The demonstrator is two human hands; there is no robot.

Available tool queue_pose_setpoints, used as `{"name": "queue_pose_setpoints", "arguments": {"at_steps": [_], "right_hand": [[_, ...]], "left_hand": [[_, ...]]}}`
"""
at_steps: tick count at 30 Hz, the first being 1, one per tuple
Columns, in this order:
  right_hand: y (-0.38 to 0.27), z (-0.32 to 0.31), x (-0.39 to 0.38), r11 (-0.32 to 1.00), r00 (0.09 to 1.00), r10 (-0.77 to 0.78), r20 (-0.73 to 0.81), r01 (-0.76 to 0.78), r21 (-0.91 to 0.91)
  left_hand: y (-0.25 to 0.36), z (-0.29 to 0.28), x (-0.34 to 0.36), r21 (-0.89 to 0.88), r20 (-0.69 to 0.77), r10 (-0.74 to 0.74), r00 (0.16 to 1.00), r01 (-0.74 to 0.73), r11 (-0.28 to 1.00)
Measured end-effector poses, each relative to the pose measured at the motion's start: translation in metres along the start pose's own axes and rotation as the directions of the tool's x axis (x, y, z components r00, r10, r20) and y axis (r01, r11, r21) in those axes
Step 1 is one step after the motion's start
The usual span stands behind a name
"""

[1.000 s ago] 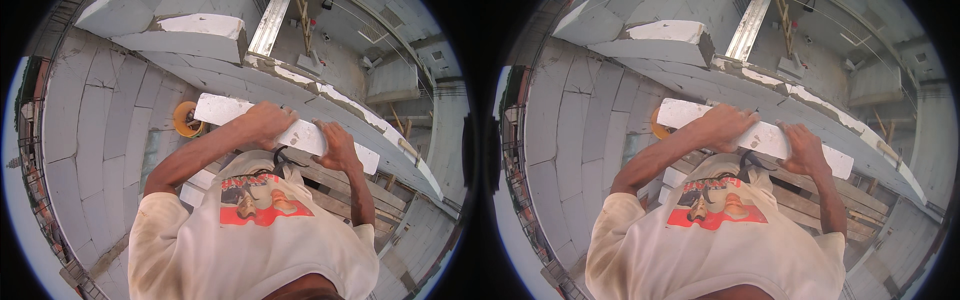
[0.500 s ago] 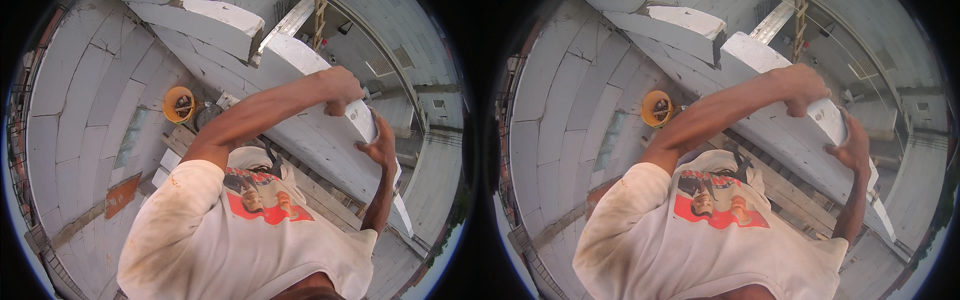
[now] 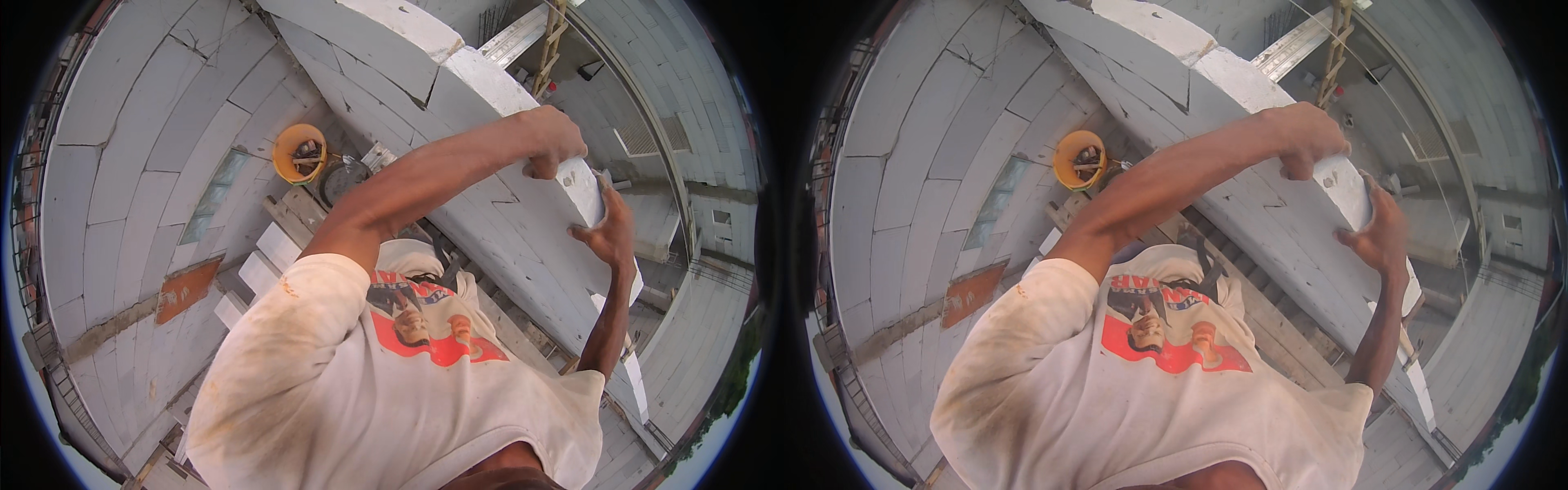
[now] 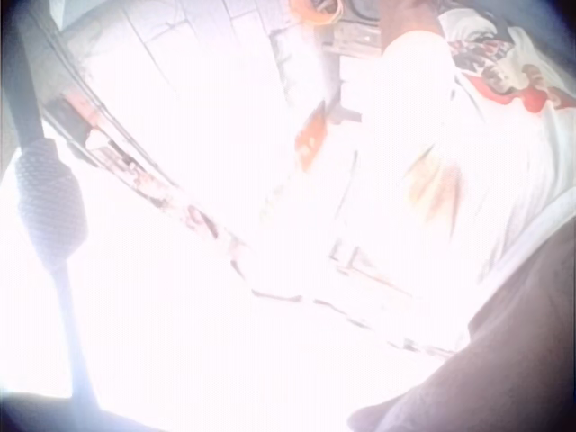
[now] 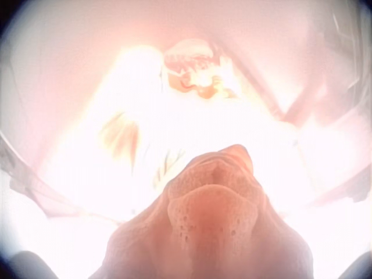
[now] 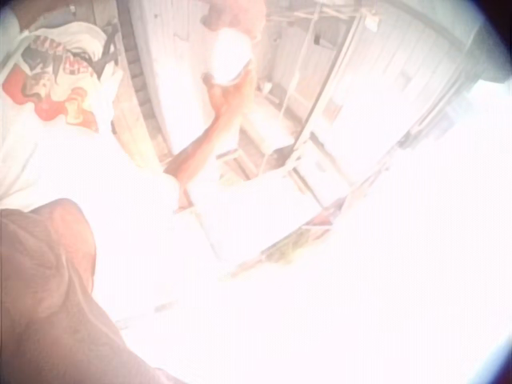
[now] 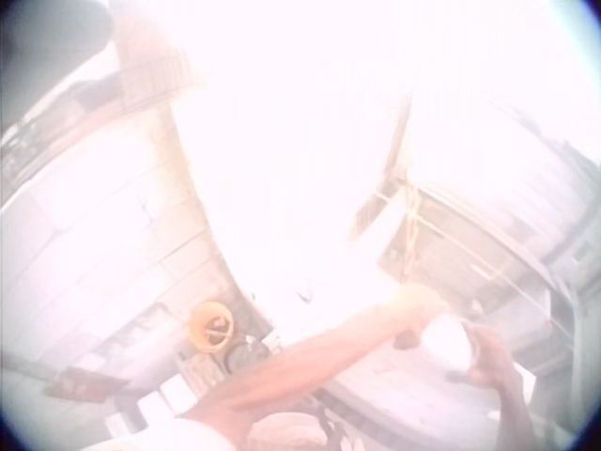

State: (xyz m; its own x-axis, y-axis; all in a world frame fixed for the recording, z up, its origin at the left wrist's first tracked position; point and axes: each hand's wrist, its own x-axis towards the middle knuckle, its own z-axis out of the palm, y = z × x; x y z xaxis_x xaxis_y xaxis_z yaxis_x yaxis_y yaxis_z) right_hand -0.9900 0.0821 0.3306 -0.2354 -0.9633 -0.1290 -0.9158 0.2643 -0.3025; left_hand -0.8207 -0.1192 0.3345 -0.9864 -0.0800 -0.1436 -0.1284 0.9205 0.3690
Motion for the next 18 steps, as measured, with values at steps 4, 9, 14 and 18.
{"name": "queue_pose_setpoints", "arguments": {"at_steps": [4,9,14,18], "right_hand": [[0.002,0.002,-0.001,1.000,1.000,-0.018,-0.005,0.018,-0.001],[0.007,-0.001,-0.005,0.998,1.000,0.025,0.009,-0.025,-0.058],[0.007,0.012,-0.004,0.990,0.994,-0.055,-0.093,0.042,-0.138],[0.030,0.019,-0.038,0.983,0.948,-0.006,-0.319,-0.053,-0.176]], "left_hand": [[0.001,0.001,0.001,-0.022,0.034,-0.029,0.999,0.029,0.999],[-0.010,0.020,0.008,0.111,-0.113,0.071,0.991,-0.058,0.992],[-0.059,0.007,-0.037,0.189,-0.138,-0.106,0.985,0.132,0.973],[-0.065,0.009,-0.043,0.165,-0.176,-0.070,0.982,0.100,0.981]]}}
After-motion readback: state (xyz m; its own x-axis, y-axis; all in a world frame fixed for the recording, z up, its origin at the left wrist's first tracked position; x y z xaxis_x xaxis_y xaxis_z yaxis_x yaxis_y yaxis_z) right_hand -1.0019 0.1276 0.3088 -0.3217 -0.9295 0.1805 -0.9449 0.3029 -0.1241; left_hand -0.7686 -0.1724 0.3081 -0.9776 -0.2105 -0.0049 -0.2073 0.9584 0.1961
